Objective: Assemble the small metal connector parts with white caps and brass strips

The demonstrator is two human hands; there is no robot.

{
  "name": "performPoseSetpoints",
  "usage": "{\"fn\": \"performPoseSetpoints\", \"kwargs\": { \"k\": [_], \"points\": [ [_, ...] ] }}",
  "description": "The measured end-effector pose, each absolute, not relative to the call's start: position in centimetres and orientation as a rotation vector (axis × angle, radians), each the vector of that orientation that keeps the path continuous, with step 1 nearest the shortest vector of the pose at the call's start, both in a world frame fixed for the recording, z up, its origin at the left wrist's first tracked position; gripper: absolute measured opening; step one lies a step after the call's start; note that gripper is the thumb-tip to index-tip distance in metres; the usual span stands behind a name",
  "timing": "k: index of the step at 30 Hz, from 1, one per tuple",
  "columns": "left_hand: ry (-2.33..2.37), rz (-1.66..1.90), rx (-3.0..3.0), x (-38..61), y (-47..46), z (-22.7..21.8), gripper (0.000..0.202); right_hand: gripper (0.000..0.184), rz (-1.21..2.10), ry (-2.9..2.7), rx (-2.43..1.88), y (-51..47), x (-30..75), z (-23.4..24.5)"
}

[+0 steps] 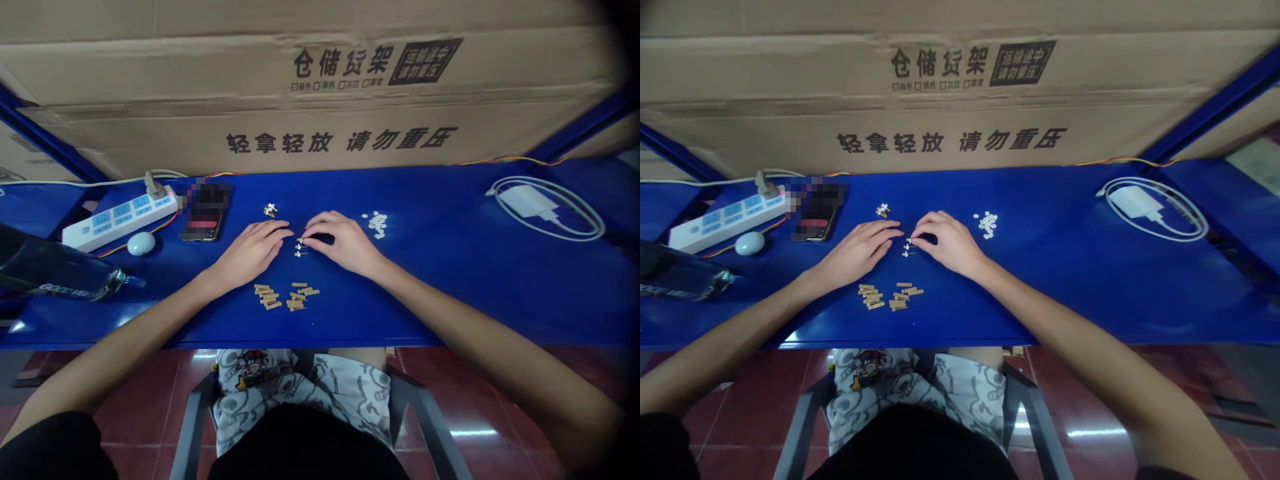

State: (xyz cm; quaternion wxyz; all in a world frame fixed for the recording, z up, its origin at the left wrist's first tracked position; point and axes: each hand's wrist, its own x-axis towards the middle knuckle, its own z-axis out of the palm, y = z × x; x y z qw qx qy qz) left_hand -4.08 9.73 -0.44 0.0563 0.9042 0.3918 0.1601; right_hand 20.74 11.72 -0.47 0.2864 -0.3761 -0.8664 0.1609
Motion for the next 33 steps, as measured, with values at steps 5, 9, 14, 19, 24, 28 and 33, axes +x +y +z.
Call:
{"fn": "performPoseSetpoints", "kwargs": {
  "k": [5, 9, 14, 19, 24, 28, 33],
  "points": [
    [1.199, 0.455, 2.745, -4.1, 9.7, -0.3, 0.036, 0.019, 0.436, -2.334, -0.991, 11.9, 21.1, -0.3],
    [1.198, 0.439, 2.735, -4.1, 9.7, -0.2, 0.038, 0.032, 0.253, -2.408, -1.104, 11.8, 21.5, -0.6],
    [1.195, 0.382, 2.738, -4.2, 9.6, -0.3, 0.042, 0.046, 0.113, -2.547, -1.176, 11.9, 21.8, -1.2],
    [1.189, 0.343, 2.765, -4.2, 9.7, 0.0, 0.044, 0.049, 0.087, -2.610, -1.139, 12.2, 22.2, -1.2],
    [1.184, 0.301, 2.779, -4.2, 9.8, 0.2, 0.044, 0.051, 0.099, -2.635, -1.121, 12.1, 22.4, -1.2],
    [1.175, 0.317, 2.777, -4.2, 9.8, 0.3, 0.044, 0.051, 0.119, -2.630, -1.116, 12.1, 22.4, -1.2],
    [1.177, 0.321, 2.771, -4.2, 9.8, 0.2, 0.044, 0.051, 0.097, -2.632, -1.100, 12.1, 22.4, -1.2]
  ]
}}
